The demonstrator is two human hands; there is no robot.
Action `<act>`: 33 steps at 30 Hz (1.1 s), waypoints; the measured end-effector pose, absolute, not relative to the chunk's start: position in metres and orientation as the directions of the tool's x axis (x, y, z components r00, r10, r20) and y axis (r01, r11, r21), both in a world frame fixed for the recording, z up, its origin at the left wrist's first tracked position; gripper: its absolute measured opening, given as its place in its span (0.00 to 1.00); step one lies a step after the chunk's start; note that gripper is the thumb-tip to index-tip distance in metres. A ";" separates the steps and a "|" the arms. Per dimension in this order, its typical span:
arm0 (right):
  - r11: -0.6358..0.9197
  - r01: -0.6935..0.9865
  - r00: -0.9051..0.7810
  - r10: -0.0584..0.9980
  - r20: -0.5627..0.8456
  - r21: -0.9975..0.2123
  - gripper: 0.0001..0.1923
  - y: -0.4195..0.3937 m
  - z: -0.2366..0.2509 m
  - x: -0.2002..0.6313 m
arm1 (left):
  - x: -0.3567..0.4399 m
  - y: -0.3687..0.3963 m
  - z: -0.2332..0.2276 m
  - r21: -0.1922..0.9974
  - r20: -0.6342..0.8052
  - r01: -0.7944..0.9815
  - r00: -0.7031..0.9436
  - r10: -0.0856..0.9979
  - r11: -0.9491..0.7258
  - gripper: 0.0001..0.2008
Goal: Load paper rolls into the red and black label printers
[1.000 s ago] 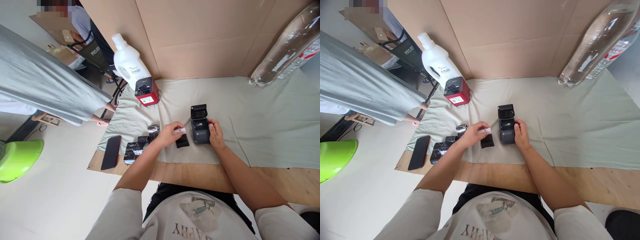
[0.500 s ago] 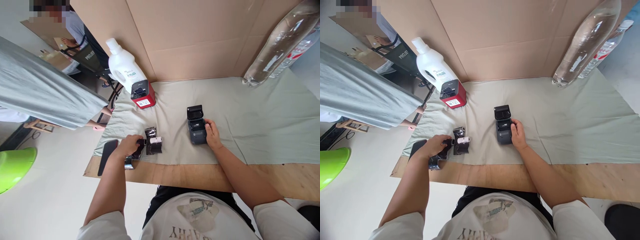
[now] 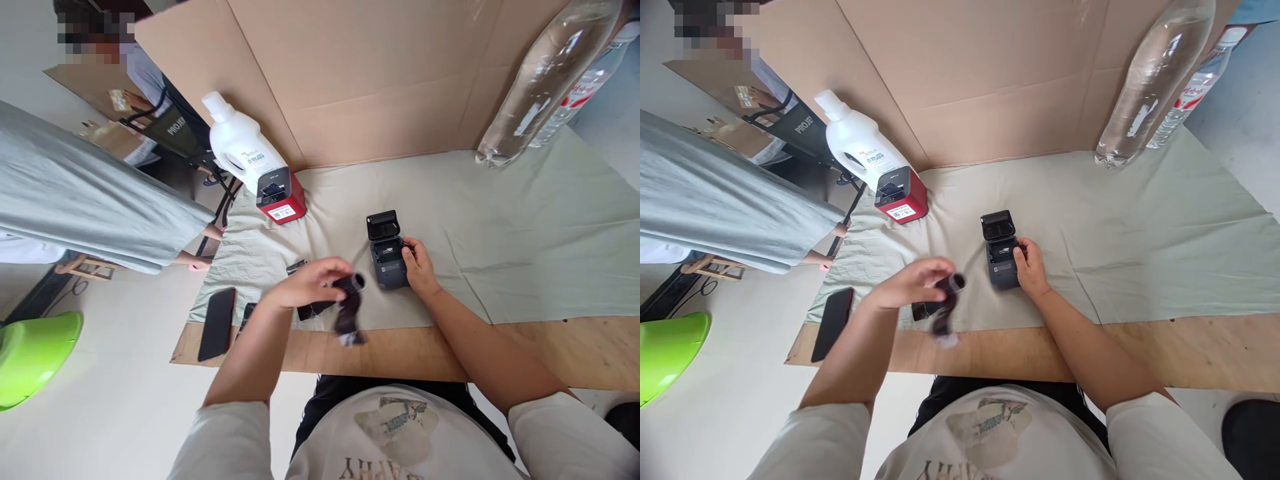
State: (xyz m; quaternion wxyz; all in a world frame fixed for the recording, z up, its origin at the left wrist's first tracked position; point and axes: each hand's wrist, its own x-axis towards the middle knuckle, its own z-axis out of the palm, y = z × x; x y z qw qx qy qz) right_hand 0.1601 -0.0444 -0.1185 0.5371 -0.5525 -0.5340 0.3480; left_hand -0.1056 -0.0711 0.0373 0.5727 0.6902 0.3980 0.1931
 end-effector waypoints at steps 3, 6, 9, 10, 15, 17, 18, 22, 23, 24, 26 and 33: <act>0.172 0.234 0.192 0.957 0.219 -0.957 0.34 -0.044 -0.118 0.162 | -0.041 -0.044 0.013 0.861 -0.022 0.445 0.515 0.857 -0.246 0.13; 0.181 0.213 0.181 0.958 0.221 -0.960 0.32 -0.046 -0.116 0.164 | -0.002 -0.025 -0.001 0.628 -0.022 0.693 0.471 0.882 -0.354 0.12; 0.173 0.195 0.178 0.962 0.208 -0.966 0.29 -0.048 -0.115 0.164 | 0.009 -0.018 -0.004 0.465 -0.068 0.810 0.435 0.898 -0.358 0.12; 0.172 0.193 0.179 0.962 0.207 -0.966 0.28 -0.048 -0.114 0.163 | 0.008 -0.017 -0.004 0.441 -0.075 0.824 0.428 0.901 -0.355 0.12; 0.165 0.195 0.186 0.962 0.201 -0.967 0.30 -0.048 -0.113 0.162 | 0.006 -0.016 -0.011 0.364 -0.088 0.861 0.410 0.908 -0.354 0.11; 0.160 0.195 0.178 0.964 0.196 -0.968 0.30 -0.048 -0.112 0.162 | 0.009 -0.016 -0.018 0.356 -0.072 0.867 0.399 0.914 -0.350 0.10; 0.160 0.194 0.177 0.965 0.195 -0.968 0.29 -0.048 -0.112 0.162 | 0.010 -0.017 -0.021 0.358 -0.051 0.866 0.390 0.919 -0.348 0.10; 0.164 0.194 0.187 0.962 0.201 -0.967 0.30 -0.048 -0.110 0.162 | 0.006 -0.019 -0.036 0.439 0.120 0.811 0.374 0.920 -0.387 0.06; 0.161 0.196 0.192 0.961 0.199 -0.967 0.31 -0.048 -0.110 0.162 | 0.003 -0.019 -0.038 0.473 0.188 0.787 0.349 0.918 -0.396 0.06; 0.157 0.198 0.196 0.961 0.196 -0.968 0.31 -0.048 -0.110 0.162 | -0.001 -0.019 -0.041 0.510 0.266 0.763 0.299 0.916 -0.397 0.07; 0.145 0.199 0.198 0.963 0.185 -0.969 0.31 -0.048 -0.109 0.162 | -0.007 -0.016 -0.046 0.591 0.407 0.711 0.144 0.902 -0.380 0.12; 0.136 0.165 0.195 0.966 0.167 -0.977 0.28 -0.049 -0.109 0.162 | -0.006 -0.027 -0.067 0.895 0.298 0.348 0.000 0.955 -0.279 0.31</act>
